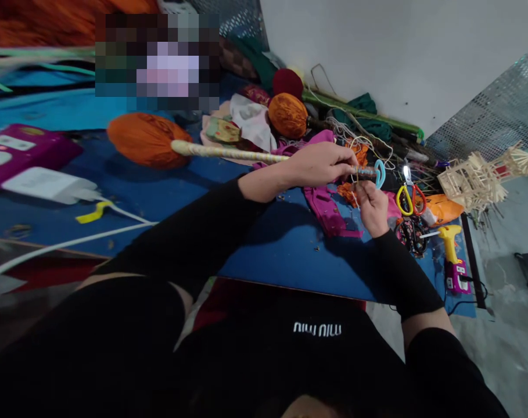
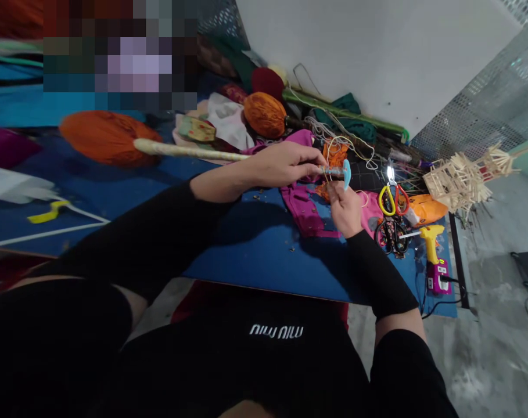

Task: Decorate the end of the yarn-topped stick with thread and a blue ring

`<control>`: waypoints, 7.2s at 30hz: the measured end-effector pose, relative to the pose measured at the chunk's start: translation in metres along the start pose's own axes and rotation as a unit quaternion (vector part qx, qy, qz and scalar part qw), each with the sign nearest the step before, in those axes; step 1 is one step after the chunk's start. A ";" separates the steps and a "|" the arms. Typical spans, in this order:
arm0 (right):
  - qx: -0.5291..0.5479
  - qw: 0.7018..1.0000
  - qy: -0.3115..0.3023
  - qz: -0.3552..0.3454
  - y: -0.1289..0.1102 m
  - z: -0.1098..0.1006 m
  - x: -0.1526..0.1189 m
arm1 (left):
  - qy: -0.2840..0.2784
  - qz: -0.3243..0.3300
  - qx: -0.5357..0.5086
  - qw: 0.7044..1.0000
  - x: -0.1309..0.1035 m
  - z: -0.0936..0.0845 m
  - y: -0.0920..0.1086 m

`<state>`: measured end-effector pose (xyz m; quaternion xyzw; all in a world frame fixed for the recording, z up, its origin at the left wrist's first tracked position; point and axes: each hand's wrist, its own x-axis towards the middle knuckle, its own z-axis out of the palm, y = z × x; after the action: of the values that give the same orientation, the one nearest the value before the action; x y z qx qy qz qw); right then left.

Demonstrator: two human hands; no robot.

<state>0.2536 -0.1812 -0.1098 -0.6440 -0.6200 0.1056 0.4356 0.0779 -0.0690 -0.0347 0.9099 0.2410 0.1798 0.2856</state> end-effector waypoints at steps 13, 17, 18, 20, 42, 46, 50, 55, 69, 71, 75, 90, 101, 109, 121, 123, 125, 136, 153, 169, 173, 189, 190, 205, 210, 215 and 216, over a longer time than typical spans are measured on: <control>0.199 0.964 -0.112 0.135 0.014 -0.035 0.032 | -0.084 0.014 0.034 0.996 -0.005 0.032 0.004; 0.154 0.976 -0.109 0.105 0.012 -0.034 0.031 | -0.101 0.036 0.084 0.991 -0.006 0.047 -0.001; 0.123 0.984 -0.101 0.082 0.011 -0.033 0.030 | -0.107 0.042 0.089 0.989 -0.007 0.050 -0.002; 0.056 0.993 -0.091 0.040 0.010 -0.031 0.028 | -0.123 0.051 0.086 0.987 -0.007 0.055 -0.004; -0.433 0.901 0.012 -0.025 -0.081 -0.049 -0.021 | 0.030 -0.020 0.132 0.991 0.002 0.036 0.010; -0.358 0.933 -0.003 -0.031 -0.080 -0.049 -0.024 | 0.083 -0.021 0.132 0.987 0.003 0.030 0.009; -0.228 0.971 -0.051 -0.054 -0.060 -0.042 -0.012 | 0.118 -0.008 0.116 0.986 0.001 0.020 0.008; 0.054 0.993 -0.098 0.024 -0.008 -0.032 0.015 | 0.104 -0.005 0.085 0.991 -0.003 0.010 0.011; 0.185 0.969 -0.134 0.091 0.018 -0.040 0.035 | -0.096 0.013 0.099 0.990 -0.002 0.045 0.008; 0.158 0.974 -0.145 0.079 0.014 -0.040 0.035 | -0.101 0.022 0.096 0.990 -0.003 0.052 0.006; 0.115 0.984 -0.127 0.041 0.009 -0.035 0.031 | -0.107 0.036 0.094 0.989 -0.004 0.057 0.000; -0.337 0.933 -0.096 -0.086 -0.049 -0.054 0.006 | -0.035 0.011 0.129 0.991 0.005 0.048 0.001; -0.272 0.962 -0.007 -0.036 -0.064 -0.053 -0.020 | 0.027 -0.014 0.108 0.994 0.010 0.022 0.011; 0.163 0.980 -0.067 0.088 -0.002 -0.031 0.004 | 0.015 0.031 0.015 0.999 0.002 0.013 0.010; 0.175 0.975 -0.091 0.101 0.016 -0.040 0.015 | -0.114 0.042 0.156 0.980 -0.011 0.048 0.018; 0.136 0.984 -0.089 0.078 0.014 -0.040 0.015 | -0.129 0.041 0.179 0.975 -0.010 0.055 0.017; 0.082 0.993 -0.078 0.043 0.013 -0.039 0.014 | -0.132 0.036 0.196 0.971 -0.010 0.061 0.016; -0.201 0.975 -0.022 -0.093 -0.008 -0.034 -0.004 | -0.134 0.014 0.232 0.963 -0.004 0.070 0.012; -0.127 0.989 0.070 -0.043 -0.034 -0.034 -0.024 | 0.060 -0.012 0.067 0.996 0.012 0.035 0.009; 0.298 0.937 -0.012 0.181 0.011 -0.004 -0.005 | 0.093 -0.031 0.073 0.992 -0.004 0.029 0.023; 0.320 0.914 -0.070 0.239 0.019 -0.012 0.003 | 0.008 0.006 0.092 0.996 -0.007 0.037 0.021; 0.073 0.993 -0.061 0.069 0.007 -0.035 0.007 | -0.137 0.059 0.046 0.988 -0.001 0.061 0.009; 0.058 0.995 -0.062 0.054 0.006 -0.037 0.007 | -0.134 0.046 0.044 0.989 0.000 0.062 0.009; 0.034 0.986 -0.136 0.094 0.007 -0.081 0.012 | -0.087 0.027 -0.061 0.994 -0.002 0.065 0.007; -0.060 0.994 -0.081 0.048 0.010 -0.082 0.012 | -0.069 0.023 -0.038 0.997 -0.001 0.070 0.006; -0.166 0.984 0.000 -0.064 -0.012 -0.073 0.001 | -0.037 0.007 -0.006 0.999 -0.001 0.069 0.009; -0.179 0.980 0.007 -0.081 -0.017 -0.071 -0.002 | -0.029 0.004 -0.002 1.000 0.000 0.066 0.010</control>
<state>0.2886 -0.2162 -0.0564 -0.6601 -0.6757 -0.0475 0.3247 0.1119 -0.1055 -0.0797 0.9151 0.2290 0.1547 0.2935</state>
